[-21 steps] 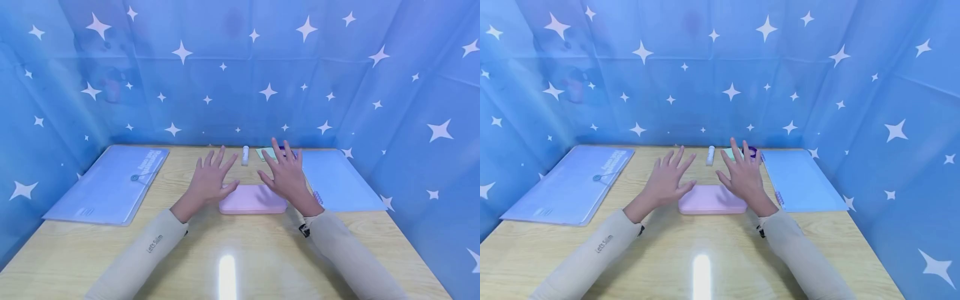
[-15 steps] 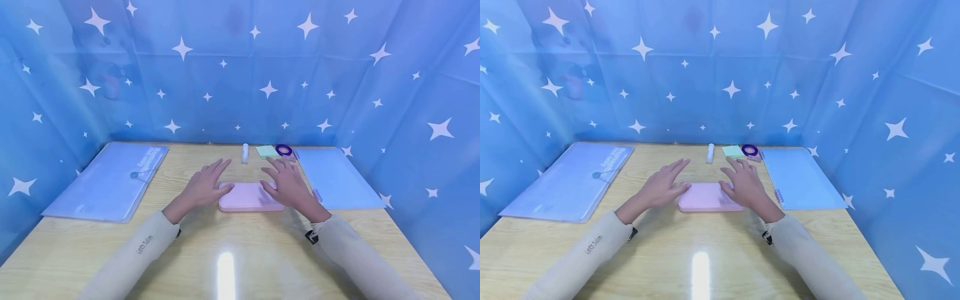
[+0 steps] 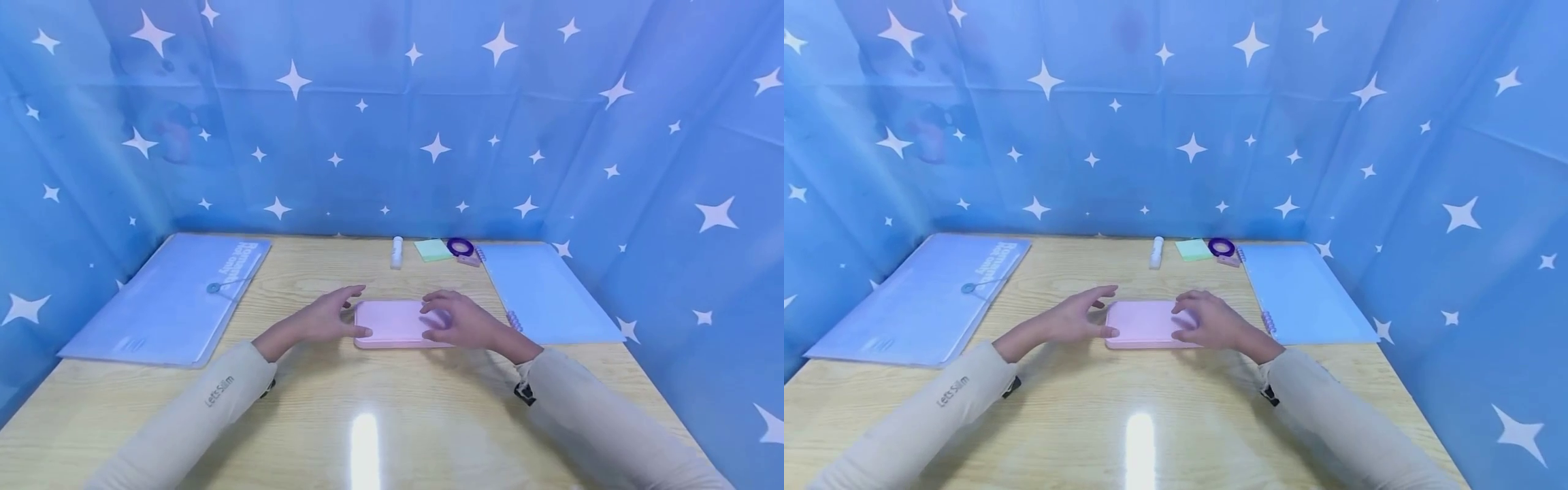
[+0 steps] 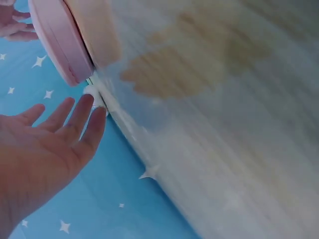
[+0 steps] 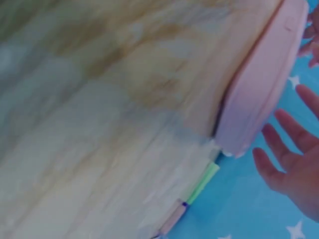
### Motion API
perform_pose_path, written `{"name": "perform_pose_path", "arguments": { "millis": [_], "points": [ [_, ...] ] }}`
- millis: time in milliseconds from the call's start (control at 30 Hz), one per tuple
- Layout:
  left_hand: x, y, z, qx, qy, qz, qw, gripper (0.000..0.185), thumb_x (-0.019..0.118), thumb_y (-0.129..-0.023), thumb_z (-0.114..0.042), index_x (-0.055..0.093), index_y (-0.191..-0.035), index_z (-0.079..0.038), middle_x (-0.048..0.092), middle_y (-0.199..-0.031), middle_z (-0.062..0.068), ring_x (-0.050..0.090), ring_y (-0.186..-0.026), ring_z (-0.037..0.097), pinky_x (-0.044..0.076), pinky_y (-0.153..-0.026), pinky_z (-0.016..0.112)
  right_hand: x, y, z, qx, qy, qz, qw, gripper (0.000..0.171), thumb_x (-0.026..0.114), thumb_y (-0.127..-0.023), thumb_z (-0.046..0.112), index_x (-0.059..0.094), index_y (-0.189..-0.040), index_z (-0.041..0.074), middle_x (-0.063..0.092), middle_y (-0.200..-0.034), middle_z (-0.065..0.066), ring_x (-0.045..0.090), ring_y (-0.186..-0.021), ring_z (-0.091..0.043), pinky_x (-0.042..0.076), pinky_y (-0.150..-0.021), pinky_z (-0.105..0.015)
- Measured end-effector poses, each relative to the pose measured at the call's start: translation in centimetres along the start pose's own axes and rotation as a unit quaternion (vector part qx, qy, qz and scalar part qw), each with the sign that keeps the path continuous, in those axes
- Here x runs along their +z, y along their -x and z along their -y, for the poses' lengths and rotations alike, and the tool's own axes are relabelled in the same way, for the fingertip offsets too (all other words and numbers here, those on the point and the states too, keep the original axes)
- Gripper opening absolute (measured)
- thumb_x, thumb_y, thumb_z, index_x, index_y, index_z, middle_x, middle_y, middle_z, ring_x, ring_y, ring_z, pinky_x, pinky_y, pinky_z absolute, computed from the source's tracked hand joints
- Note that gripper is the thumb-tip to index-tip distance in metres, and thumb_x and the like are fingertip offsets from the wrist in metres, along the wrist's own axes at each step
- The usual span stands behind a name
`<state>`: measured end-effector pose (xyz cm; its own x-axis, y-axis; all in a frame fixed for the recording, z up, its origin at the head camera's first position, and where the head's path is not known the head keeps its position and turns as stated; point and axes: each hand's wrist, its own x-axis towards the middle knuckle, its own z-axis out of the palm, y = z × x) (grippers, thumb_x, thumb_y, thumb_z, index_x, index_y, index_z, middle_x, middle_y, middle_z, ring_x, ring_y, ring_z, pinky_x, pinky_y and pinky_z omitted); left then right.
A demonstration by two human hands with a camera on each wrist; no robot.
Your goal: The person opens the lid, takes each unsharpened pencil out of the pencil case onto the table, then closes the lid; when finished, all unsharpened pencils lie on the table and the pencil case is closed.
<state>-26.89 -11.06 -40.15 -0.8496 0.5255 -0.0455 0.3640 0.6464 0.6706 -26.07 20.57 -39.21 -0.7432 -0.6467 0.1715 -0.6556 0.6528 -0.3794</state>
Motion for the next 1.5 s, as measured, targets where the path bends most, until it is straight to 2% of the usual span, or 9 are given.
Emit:
{"name": "perform_pose_path", "arguments": {
  "millis": [167,333,533,700,933,1233,1500],
  "points": [
    [0.1,-0.4,0.8,0.022,0.026,0.026,0.9991,0.106,0.085,-0.078,-0.041,0.024,-0.155,-0.002,0.038,-0.154,0.017,0.044,-0.135,0.035,0.032,-0.112,0.045,0.4,-0.2,-0.6,-0.002,0.014,0.008,1.0,0.046,0.082,-0.079,0.037,0.07,-0.117,0.013,0.056,-0.135,-0.013,0.047,-0.127,-0.037,0.035,-0.101,-0.063],
    [0.1,-0.9,1.4,0.033,0.041,0.046,0.9975,0.11,0.088,-0.074,-0.035,0.023,-0.154,0.001,0.04,-0.151,0.017,0.042,-0.136,0.034,0.029,-0.114,0.044,0.7,-0.5,-0.8,-0.001,0.03,0.009,1.0,0.056,0.083,-0.075,0.038,0.067,-0.123,0.016,0.053,-0.137,-0.011,0.044,-0.129,-0.035,0.034,-0.099,-0.06],
    [0.3,-1.1,1.9,0.034,0.041,0.065,0.9965,0.107,0.089,-0.074,-0.028,0.024,-0.153,0.002,0.04,-0.151,0.019,0.038,-0.139,0.033,0.026,-0.116,0.045,1.1,-0.6,-0.9,0.014,0.033,0.025,0.999,0.061,0.08,-0.078,0.04,0.062,-0.131,0.017,0.048,-0.144,-0.011,0.038,-0.134,-0.035,0.031,-0.101,-0.061],
    [0.6,-1.4,2.4,0.036,0.035,0.064,0.9967,0.103,0.087,-0.076,-0.03,0.026,-0.153,0.001,0.041,-0.15,0.017,0.038,-0.139,0.031,0.028,-0.115,0.044,1.5,-0.6,-1.0,0.016,0.037,0.024,0.999,0.06,0.078,-0.078,0.041,0.062,-0.13,0.017,0.045,-0.148,-0.012,0.038,-0.137,-0.037,0.029,-0.101,-0.065],
    [0.8,-1.5,2.8,0.037,0.038,0.06,0.9968,0.1,0.087,-0.076,-0.033,0.03,-0.152,-0.001,0.042,-0.15,0.015,0.037,-0.14,0.029,0.028,-0.115,0.042,2.1,-0.8,-1.2,-0.001,0.059,0.016,0.998,0.063,0.075,-0.079,0.045,0.059,-0.133,0.017,0.045,-0.148,-0.012,0.038,-0.138,-0.034,0.03,-0.101,-0.063],
    [0.9,-1.6,2.7,0.047,0.036,0.061,0.9964,0.102,0.087,-0.076,-0.032,0.028,-0.152,0.003,0.042,-0.149,0.017,0.038,-0.139,0.029,0.029,-0.114,0.043,2.9,-1.0,-2.4,-0.061,0.105,-0.009,0.993,0.064,0.073,-0.077,0.046,0.057,-0.129,0.012,0.048,-0.138,-0.013,0.046,-0.129,-0.03,0.035,-0.101,-0.057],
    [1.1,-1.3,2.4,0.034,0.003,0.048,0.9982,0.102,0.086,-0.076,-0.035,0.028,-0.153,0.0,0.042,-0.15,0.015,0.035,-0.14,0.03,0.024,-0.116,0.045,2.9,-0.8,-2.5,-0.068,0.083,0.002,0.994,0.068,0.073,-0.079,0.045,0.053,-0.134,0.009,0.045,-0.142,-0.017,0.043,-0.132,-0.031,0.032,-0.103,-0.056]
  ]
}}
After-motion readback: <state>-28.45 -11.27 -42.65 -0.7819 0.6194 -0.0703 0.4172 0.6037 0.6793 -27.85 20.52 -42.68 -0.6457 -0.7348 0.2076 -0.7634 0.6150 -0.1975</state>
